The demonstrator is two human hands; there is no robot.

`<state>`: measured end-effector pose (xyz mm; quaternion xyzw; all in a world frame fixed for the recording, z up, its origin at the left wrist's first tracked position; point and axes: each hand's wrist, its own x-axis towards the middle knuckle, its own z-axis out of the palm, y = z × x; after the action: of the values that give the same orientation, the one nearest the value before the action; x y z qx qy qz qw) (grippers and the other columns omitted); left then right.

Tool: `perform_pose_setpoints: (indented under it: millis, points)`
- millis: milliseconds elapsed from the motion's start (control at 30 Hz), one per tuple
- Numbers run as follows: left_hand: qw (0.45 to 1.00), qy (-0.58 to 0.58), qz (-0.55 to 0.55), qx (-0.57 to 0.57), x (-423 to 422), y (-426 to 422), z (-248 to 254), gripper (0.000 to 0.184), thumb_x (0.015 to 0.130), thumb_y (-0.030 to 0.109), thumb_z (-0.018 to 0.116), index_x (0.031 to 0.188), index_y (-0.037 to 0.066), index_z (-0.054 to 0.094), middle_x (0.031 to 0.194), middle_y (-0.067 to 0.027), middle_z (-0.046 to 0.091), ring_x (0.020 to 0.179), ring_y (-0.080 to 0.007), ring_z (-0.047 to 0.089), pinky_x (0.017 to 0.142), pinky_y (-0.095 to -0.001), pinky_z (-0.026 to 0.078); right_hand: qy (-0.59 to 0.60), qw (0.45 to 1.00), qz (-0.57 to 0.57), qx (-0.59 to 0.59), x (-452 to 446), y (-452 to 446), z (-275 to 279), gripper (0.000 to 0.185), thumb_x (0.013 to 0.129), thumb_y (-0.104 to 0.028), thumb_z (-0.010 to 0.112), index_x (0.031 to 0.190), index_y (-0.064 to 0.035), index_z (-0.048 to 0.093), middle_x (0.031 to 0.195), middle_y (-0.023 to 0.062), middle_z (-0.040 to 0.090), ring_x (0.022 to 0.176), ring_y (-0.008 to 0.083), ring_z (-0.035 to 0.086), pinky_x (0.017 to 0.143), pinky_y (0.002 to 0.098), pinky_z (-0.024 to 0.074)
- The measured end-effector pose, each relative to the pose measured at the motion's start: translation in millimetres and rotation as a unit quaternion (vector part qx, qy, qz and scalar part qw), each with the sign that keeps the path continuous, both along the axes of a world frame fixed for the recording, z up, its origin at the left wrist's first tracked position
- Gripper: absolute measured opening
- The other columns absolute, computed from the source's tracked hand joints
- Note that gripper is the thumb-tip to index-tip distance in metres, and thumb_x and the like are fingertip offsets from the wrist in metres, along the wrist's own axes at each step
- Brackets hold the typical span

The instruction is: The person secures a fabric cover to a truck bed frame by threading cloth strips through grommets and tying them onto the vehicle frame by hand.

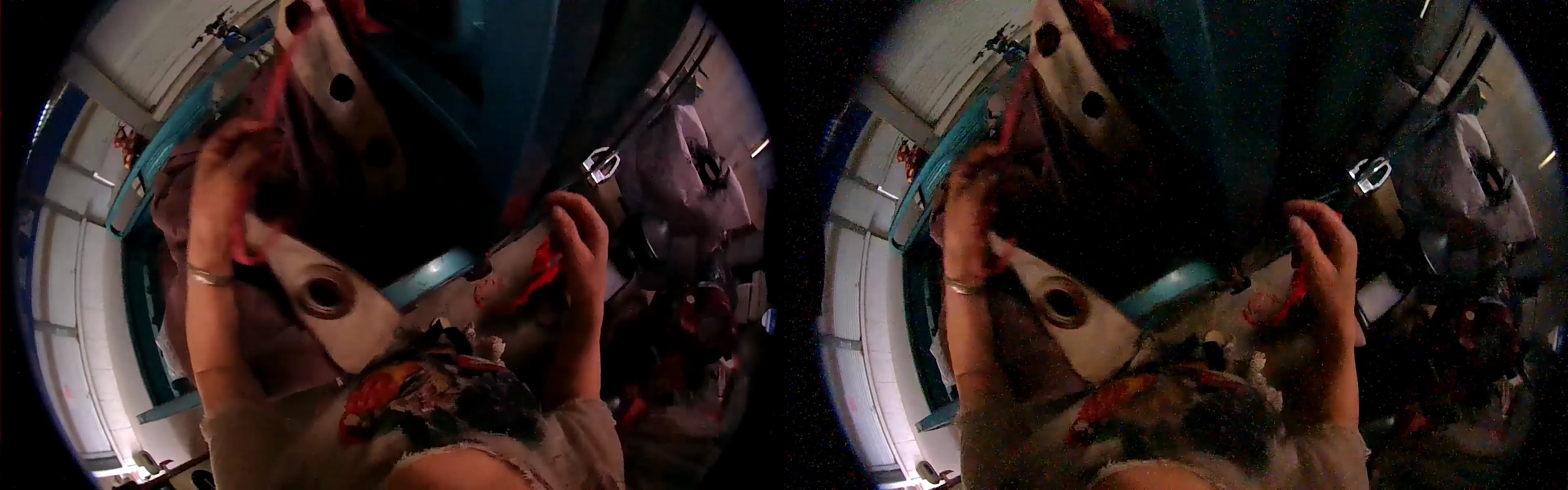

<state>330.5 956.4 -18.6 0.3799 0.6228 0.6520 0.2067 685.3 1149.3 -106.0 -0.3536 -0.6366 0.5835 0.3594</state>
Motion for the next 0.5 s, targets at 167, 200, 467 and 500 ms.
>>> perform_pose_setpoints:
  millis: [167,200,467,500]
  points:
    - [0.994,-0.004,-0.073,-0.081,47,37,-1,0.02,0.089,0.006,0.06,0.108,0.002,0.062,0.1,-0.0048,0.065,0.093,-0.0144,0.061,0.082,-0.0255,0.048,0.05,0.994,0.011,0.095,-23,17,-6,0.029,0.092,-0.017,0.058,0.116,-0.0011,0.06,0.107,0.0065,0.062,0.096,0.0148,0.057,0.086,0.0268,0.0432]
    - [0.991,0.025,-0.114,-0.072,47,44,-5,0.02,0.089,0.007,0.059,0.108,0.002,0.062,0.1,-0.004,0.065,0.092,-0.013,0.061,0.081,-0.0246,0.048,0.065,0.996,0.009,0.063,-24,18,-7,0.03,0.093,-0.018,0.057,0.118,-0.0007,0.059,0.108,0.0066,0.062,0.096,0.0147,0.057,0.086,0.0269,0.0432]
    - [0.965,0.107,-0.209,-0.116,80,111,4,0.022,0.092,0.009,0.057,0.112,0.002,0.063,0.098,-0.002,0.064,0.089,-0.0097,0.057,0.078,-0.023,0.046,0.112,0.986,0.03,0.122,-36,43,1,0.039,0.095,-0.016,0.051,0.132,-0.0029,0.049,0.103,0.0053,0.06,0.086,0.0155,0.057,0.076,0.0262,0.0453]
    - [0.958,0.149,-0.219,-0.111,82,121,4,0.023,0.092,0.009,0.057,0.113,0.002,0.063,0.098,-0.0022,0.064,0.089,-0.01,0.057,0.079,-0.0232,0.046,0.103,0.989,0.057,0.093,-36,42,8,0.04,0.095,-0.013,0.049,0.134,-0.0046,0.048,0.1,0.005,0.06,0.08,0.0166,0.057,0.07,0.0271,0.0458]
